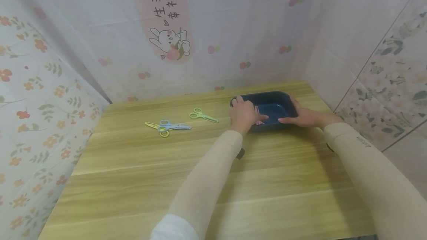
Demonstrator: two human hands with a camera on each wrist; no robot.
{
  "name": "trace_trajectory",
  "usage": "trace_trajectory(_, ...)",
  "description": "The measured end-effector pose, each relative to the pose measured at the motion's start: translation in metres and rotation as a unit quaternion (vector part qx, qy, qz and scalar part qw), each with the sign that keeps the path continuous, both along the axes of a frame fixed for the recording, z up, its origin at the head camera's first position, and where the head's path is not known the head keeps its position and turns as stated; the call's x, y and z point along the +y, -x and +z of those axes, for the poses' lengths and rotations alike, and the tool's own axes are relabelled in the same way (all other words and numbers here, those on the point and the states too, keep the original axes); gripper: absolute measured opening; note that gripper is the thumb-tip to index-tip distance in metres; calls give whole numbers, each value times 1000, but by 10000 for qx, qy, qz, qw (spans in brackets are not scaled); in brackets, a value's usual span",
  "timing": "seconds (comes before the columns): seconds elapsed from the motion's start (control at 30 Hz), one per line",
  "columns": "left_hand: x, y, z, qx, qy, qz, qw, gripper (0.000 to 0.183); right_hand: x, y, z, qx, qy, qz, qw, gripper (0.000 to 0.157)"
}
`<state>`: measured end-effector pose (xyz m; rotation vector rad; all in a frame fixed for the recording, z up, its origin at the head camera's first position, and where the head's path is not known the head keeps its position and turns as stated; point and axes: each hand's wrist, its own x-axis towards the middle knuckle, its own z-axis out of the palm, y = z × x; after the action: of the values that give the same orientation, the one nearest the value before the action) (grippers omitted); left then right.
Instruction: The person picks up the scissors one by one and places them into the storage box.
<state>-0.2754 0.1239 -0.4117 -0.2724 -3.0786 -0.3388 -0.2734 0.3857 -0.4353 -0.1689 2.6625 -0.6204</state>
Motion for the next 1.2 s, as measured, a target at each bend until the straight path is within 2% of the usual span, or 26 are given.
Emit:
trace_trajectory(0.13,-10,9,7,-20,-523,-83,9986,83,0,1,1,-73,28,2,10000,129)
trace_trajectory(0.27,-30,17,20,-163,-1247,-188,9919,87,0,2,0,-62,77,-8,10000,129)
trace_trajectory(0.43,-65,25,37,-408,-1962,-217,9795,88,1,1,0,-15,136,-35,9999,130)
trace_trajectory(0.6,-107,31,45,-638,-2355,-237,9695,87,0,0,1,36,111,-52,9999,130)
trace_trajectory(0.7,-136,31,49,-666,-2539,-233,9647,87,-1,-2,-1,96,137,-29,9999,130)
trace_trajectory(0.77,-158,29,51,-741,-2522,-156,9647,89,-1,-3,-2,89,142,9,9999,130)
trace_trajectory(0.93,-213,24,49,-924,-2040,-174,9745,89,-1,-7,-4,-8,120,48,9999,130)
trace_trajectory(1.1,-266,23,39,-1148,-1751,-337,9773,82,-5,-9,-1,21,71,116,9999,131)
trace_trajectory(1.2,-293,20,33,-1249,-1415,-383,9813,80,-10,-12,3,-55,40,181,9998,132)
